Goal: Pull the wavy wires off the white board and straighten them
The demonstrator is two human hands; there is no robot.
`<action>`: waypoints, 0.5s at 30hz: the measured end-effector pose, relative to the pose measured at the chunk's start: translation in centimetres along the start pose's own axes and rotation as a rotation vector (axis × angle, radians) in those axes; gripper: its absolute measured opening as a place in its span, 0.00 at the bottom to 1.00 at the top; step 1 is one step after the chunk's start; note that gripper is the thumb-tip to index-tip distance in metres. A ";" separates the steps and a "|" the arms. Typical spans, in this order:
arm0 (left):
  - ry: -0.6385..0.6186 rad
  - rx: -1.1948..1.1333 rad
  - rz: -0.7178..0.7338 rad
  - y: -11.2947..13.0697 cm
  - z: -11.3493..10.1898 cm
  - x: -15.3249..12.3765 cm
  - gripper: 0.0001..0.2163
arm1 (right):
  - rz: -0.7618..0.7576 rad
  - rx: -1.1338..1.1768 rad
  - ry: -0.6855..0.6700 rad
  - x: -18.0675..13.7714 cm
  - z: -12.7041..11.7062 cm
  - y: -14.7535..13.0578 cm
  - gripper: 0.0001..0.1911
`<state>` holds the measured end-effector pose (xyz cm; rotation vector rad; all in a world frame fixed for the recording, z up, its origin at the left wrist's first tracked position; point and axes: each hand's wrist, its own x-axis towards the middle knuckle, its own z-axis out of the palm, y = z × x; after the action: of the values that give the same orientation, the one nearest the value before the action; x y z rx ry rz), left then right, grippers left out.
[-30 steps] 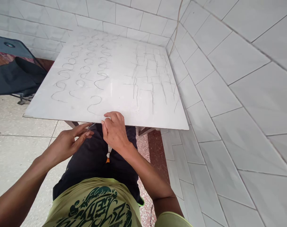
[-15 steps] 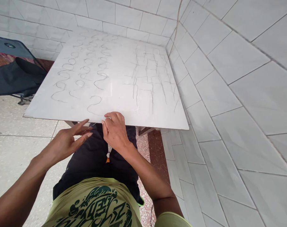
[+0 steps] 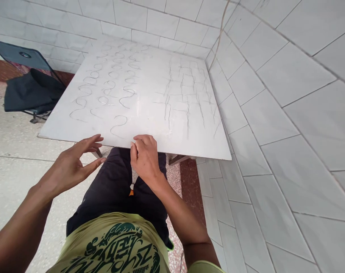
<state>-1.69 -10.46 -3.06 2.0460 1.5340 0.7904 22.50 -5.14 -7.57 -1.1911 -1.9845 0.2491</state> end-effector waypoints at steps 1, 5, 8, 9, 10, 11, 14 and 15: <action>-0.001 0.010 0.008 0.3 -0.1 0.3 0.31 | -0.015 -0.017 -0.002 -0.1 0.0 -0.2 0.12; -0.015 0.069 0.106 1.0 0.2 2.0 0.24 | -0.105 -0.035 -0.038 -0.3 0.2 -1.0 0.12; -0.082 0.153 0.209 1.2 0.9 3.1 0.20 | -0.170 -0.024 -0.068 -0.5 0.6 -1.5 0.11; -0.113 0.184 0.231 1.2 1.1 3.4 0.18 | -0.187 -0.026 -0.076 -0.5 0.7 -1.7 0.10; -0.140 0.219 0.249 1.3 1.3 3.6 0.16 | -0.202 -0.032 -0.082 -0.4 0.8 -1.7 0.10; -0.164 0.252 0.261 1.3 1.4 3.8 0.16 | -0.214 -0.042 -0.089 -0.4 0.9 -1.8 0.10; -0.194 0.325 0.262 1.5 1.4 3.9 0.15 | -0.253 -0.092 -0.141 -0.4 0.5 -1.7 0.11; -0.195 0.323 0.247 1.5 1.3 3.9 0.14 | -0.279 -0.110 -0.168 -0.3 0.1 -1.6 0.11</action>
<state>1.05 -7.11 -2.33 2.5011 1.3890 0.4288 21.42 -6.28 -6.96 -0.9699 -2.3087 0.1017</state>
